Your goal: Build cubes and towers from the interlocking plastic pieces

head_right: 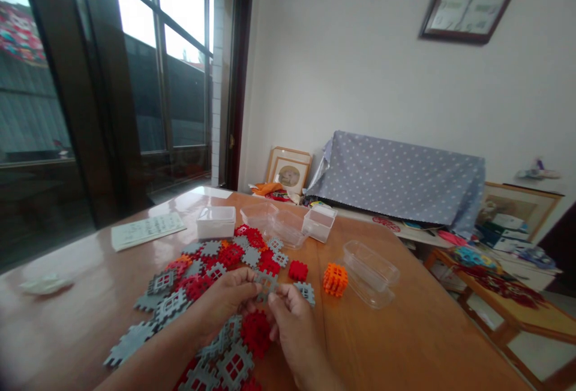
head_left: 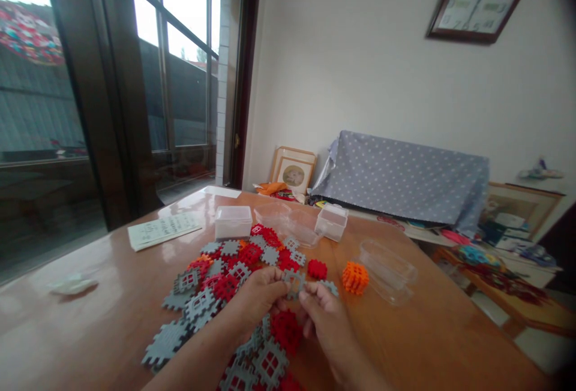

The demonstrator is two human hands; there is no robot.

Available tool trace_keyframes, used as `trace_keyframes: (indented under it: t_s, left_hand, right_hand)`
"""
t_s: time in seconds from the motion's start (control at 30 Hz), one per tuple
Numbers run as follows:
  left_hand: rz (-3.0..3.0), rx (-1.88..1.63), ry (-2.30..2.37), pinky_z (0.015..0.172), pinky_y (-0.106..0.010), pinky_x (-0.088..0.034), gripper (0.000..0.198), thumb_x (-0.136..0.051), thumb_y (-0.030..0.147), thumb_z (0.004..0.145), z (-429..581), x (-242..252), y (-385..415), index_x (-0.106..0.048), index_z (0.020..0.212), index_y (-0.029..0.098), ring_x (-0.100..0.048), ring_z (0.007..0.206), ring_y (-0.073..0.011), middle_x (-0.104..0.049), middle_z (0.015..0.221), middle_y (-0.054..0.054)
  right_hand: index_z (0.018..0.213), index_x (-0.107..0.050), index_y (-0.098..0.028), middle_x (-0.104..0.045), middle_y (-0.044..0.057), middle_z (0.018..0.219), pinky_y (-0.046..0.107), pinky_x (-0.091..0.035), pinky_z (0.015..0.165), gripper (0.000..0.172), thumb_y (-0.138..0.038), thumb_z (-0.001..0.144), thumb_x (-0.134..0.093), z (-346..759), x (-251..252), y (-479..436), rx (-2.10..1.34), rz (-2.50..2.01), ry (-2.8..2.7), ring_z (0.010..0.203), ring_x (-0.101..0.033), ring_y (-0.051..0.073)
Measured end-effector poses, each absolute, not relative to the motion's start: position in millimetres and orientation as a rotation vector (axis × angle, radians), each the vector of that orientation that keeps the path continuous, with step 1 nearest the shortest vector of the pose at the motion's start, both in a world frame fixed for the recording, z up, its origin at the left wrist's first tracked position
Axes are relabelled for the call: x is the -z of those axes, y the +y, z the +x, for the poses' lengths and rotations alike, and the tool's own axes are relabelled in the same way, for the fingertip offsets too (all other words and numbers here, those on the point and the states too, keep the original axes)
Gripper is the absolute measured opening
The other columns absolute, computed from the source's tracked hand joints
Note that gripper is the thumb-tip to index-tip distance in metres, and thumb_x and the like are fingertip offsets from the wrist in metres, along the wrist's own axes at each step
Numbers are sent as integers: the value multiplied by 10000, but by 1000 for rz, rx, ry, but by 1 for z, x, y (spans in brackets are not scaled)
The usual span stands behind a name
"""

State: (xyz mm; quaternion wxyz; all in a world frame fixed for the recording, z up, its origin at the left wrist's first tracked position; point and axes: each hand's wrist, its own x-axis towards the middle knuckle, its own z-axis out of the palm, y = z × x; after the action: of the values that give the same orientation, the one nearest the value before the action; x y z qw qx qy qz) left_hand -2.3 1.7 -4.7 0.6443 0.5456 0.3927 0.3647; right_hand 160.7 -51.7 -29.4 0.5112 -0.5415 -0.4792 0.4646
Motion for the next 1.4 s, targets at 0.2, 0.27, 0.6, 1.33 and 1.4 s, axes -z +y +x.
trace_keyframes:
  t_s: [0.2,0.27,0.6,1.33,1.4]
  left_hand:
    - [1180,-824,869,573,-212,-361,242,-676,384,775,-1,4,0,-573,830,173,-530,556,-91,-651,675,7]
    - [1169,-813,853,572,-214,-359,238,-682,372,763,1,5,-1,-563,827,176,-528,547,-92,-641,655,15]
    - [1229,-779,828,633,-229,-408,355,-673,470,787,3,4,-3,-587,974,180,-608,664,-125,-708,821,-31]
    - [1355,-786,895,662,-235,-432,338,-666,493,771,2,3,-1,-623,906,185,-598,706,-144,-695,840,-37]
    - [1365,-794,878,668,-234,-429,318,-656,472,783,3,7,-1,-621,918,186,-593,699,-139,-692,834,-29]
  right_hand:
    - [1433,-463,-329,-517,84,1412,441,-485,961,774,-372,729,-782,178,28,-52,-563,-1407,-1476,1164,-566,301]
    - [1427,-486,-349,-483,62,1464,483,-418,1060,768,-335,719,-784,182,25,-54,-465,-1422,-1593,1300,-475,333]
    - [1276,-629,-280,-635,79,1260,439,-428,1049,581,-244,704,-729,214,16,-46,-298,-1421,-1698,1186,-561,299]
    - [1328,-622,-235,-640,101,1331,496,-350,1104,634,-278,705,-733,267,31,-33,-571,-1536,-1676,1243,-557,303]
    - [1322,-626,-237,-648,98,1317,496,-357,1100,629,-273,704,-735,266,31,-33,-589,-1513,-1658,1234,-564,302]
